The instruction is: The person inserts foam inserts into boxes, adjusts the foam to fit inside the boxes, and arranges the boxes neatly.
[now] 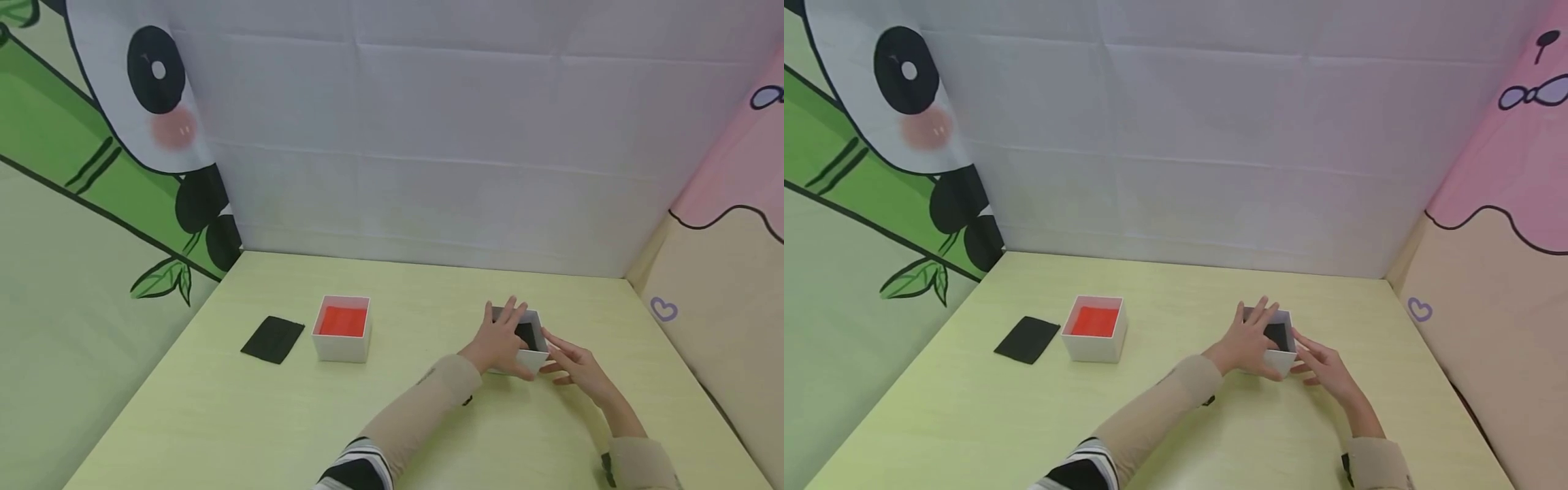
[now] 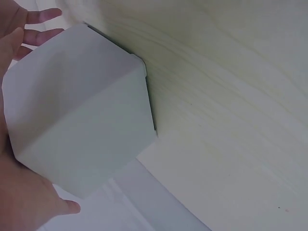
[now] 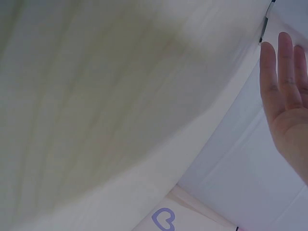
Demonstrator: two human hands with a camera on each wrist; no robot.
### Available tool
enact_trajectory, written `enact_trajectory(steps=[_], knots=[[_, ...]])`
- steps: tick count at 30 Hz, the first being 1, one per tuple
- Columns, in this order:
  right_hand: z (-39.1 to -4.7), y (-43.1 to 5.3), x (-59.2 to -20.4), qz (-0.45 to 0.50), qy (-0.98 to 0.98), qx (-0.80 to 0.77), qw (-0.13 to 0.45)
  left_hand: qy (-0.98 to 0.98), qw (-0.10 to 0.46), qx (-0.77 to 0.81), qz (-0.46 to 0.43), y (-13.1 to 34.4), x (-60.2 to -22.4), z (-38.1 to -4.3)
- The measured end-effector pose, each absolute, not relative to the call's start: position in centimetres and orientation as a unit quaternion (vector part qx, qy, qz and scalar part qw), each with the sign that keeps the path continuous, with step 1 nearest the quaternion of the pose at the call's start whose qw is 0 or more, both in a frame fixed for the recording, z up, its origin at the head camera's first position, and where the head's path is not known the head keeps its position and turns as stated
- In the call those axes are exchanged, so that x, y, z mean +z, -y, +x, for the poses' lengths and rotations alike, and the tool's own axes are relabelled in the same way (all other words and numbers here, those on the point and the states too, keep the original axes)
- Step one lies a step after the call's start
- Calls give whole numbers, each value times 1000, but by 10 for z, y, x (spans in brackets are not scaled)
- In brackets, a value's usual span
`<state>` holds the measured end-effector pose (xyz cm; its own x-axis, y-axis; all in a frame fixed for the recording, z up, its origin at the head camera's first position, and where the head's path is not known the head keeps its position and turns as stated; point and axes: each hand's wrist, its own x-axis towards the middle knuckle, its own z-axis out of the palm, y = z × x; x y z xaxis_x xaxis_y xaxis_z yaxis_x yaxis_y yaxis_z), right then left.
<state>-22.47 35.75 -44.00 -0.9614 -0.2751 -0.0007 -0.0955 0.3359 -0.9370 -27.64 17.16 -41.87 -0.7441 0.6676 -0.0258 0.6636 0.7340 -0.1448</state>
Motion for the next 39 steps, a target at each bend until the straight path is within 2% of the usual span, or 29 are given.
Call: enact_trajectory(steps=[14, 33, 39], knots=[[-224, -357, -442, -108, -816, -562, 79, 932, 10, 78, -355, -172, -420, -274], [-226, -356, -441, -95, -828, -547, 78, 905, 75, -9, -418, -157, -418, -277], [-224, -356, -442, -99, -824, -553, 78, 892, 111, -36, -437, -148, -417, -272]])
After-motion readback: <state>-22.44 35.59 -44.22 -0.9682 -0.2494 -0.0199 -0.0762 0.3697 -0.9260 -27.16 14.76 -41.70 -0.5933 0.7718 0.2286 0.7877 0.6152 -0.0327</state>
